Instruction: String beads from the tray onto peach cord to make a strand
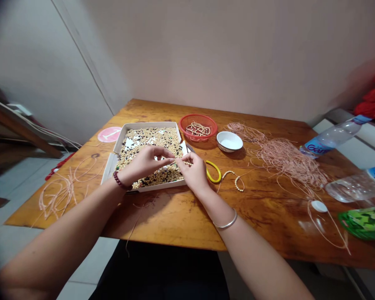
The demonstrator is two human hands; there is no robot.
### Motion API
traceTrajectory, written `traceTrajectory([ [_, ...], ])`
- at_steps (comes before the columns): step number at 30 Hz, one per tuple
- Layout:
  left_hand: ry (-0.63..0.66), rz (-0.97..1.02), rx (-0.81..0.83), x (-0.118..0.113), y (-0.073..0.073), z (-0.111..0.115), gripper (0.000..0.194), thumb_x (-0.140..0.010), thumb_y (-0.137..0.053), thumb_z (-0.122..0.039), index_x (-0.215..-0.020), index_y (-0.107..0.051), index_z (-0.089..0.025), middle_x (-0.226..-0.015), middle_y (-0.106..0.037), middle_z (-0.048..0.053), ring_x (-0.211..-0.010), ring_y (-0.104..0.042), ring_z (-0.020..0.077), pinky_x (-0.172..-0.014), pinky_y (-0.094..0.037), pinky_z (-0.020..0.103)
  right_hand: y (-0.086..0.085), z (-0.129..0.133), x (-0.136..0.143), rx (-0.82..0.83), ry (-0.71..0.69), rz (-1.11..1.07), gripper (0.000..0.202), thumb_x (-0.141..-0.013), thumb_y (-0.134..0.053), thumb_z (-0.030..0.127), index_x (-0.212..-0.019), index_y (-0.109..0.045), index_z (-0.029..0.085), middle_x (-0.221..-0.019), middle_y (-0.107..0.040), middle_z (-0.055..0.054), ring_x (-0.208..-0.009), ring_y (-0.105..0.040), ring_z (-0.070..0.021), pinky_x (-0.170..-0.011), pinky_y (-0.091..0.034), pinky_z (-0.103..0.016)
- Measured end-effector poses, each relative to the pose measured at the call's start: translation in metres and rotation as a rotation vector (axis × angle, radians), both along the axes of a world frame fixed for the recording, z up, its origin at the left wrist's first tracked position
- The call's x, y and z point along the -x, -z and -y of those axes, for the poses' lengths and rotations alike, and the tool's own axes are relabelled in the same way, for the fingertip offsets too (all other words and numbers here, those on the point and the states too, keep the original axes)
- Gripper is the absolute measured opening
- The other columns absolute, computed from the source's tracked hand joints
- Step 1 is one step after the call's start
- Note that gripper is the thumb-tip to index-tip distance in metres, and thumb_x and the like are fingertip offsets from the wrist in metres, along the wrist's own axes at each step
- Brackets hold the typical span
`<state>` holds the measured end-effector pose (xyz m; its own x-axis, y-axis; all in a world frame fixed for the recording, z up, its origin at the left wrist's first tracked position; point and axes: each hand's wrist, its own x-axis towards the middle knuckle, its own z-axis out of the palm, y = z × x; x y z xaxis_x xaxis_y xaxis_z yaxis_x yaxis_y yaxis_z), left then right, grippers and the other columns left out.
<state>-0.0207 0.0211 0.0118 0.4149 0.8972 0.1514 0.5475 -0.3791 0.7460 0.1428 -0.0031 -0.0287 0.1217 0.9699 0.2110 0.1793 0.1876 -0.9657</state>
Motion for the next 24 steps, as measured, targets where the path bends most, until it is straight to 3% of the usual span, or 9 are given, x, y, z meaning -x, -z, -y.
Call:
traceTrajectory([
  [5,0.091,0.025,-0.035,-0.002,-0.002,0.003,0.016,-0.081,-0.063,-0.027,-0.086,-0.070,-0.014,-0.086,-0.072,0.006,-0.074,-0.062,0.0120,-0.071,-0.049,0.025,0.002,0.000,0.000,-0.015,-0.013,0.030,0.014,-0.074,-0.060,0.029,-0.065,-0.057,0.019,-0.064,-0.055,0.001,-0.062,-0.048,-0.0135,-0.061,-0.038,-0.024],
  [9,0.110,0.068,-0.036,-0.003,-0.001,0.004,0.018,-0.080,-0.064,-0.029,-0.089,-0.065,-0.014,-0.089,-0.070,0.006,-0.075,-0.062,0.0113,-0.070,-0.048,0.024,0.002,-0.002,0.000,-0.026,-0.101,0.023,0.016,-0.078,-0.055,0.032,-0.073,-0.063,0.019,-0.074,-0.063,-0.002,-0.073,-0.055,-0.0171,-0.070,-0.040,-0.026],
  [12,0.051,-0.014,-0.119,0.001,0.002,0.002,0.021,-0.080,-0.064,-0.034,-0.089,-0.062,-0.015,-0.089,-0.068,0.006,-0.079,-0.061,0.0139,-0.071,-0.047,0.026,0.001,-0.004,-0.002,-0.014,-0.119,0.062,0.020,-0.077,-0.057,0.035,-0.066,-0.062,0.019,-0.068,-0.062,-0.001,-0.070,-0.054,-0.0169,-0.067,-0.039,-0.025],
  [15,-0.105,-0.221,-0.258,0.009,0.006,-0.001,0.026,-0.077,-0.067,-0.039,-0.091,-0.060,-0.018,-0.094,-0.066,0.006,-0.087,-0.058,0.0188,-0.075,-0.045,0.030,0.005,-0.009,-0.003,0.016,-0.026,0.077,0.026,-0.075,-0.058,0.038,-0.059,-0.056,0.018,-0.058,-0.054,0.002,-0.059,-0.047,-0.0131,-0.058,-0.035,-0.023],
  [19,-0.203,-0.507,-0.215,0.016,0.013,-0.001,0.025,-0.083,-0.056,-0.040,-0.094,-0.062,-0.019,-0.092,-0.065,0.008,-0.084,-0.060,0.0218,-0.068,-0.042,0.029,0.008,-0.014,-0.003,0.149,-0.008,-0.149,0.026,-0.073,-0.057,0.040,-0.061,-0.055,0.018,-0.051,-0.043,0.005,-0.048,-0.036,-0.0089,-0.046,-0.028,-0.021],
  [21,-0.125,-0.566,-0.146,0.014,0.016,0.001,0.032,-0.080,-0.057,-0.048,-0.094,-0.063,-0.020,-0.089,-0.066,0.008,-0.079,-0.061,0.0216,-0.063,-0.040,0.027,0.005,-0.013,-0.002,0.245,-0.024,-0.295,0.021,-0.070,-0.058,0.038,-0.064,-0.055,0.018,-0.049,-0.038,0.008,-0.041,-0.028,-0.0062,-0.040,-0.021,-0.020],
  [24,0.027,-0.513,-0.071,0.009,0.018,0.003,0.031,-0.077,-0.059,-0.049,-0.092,-0.065,-0.022,-0.086,-0.068,0.005,-0.074,-0.061,0.0190,-0.059,-0.039,0.025,-0.003,-0.009,0.000,0.363,-0.053,-0.504,0.016,-0.065,-0.059,0.033,-0.066,-0.053,0.018,-0.053,-0.043,0.008,-0.037,-0.022,-0.0030,-0.036,-0.012,-0.019],
])
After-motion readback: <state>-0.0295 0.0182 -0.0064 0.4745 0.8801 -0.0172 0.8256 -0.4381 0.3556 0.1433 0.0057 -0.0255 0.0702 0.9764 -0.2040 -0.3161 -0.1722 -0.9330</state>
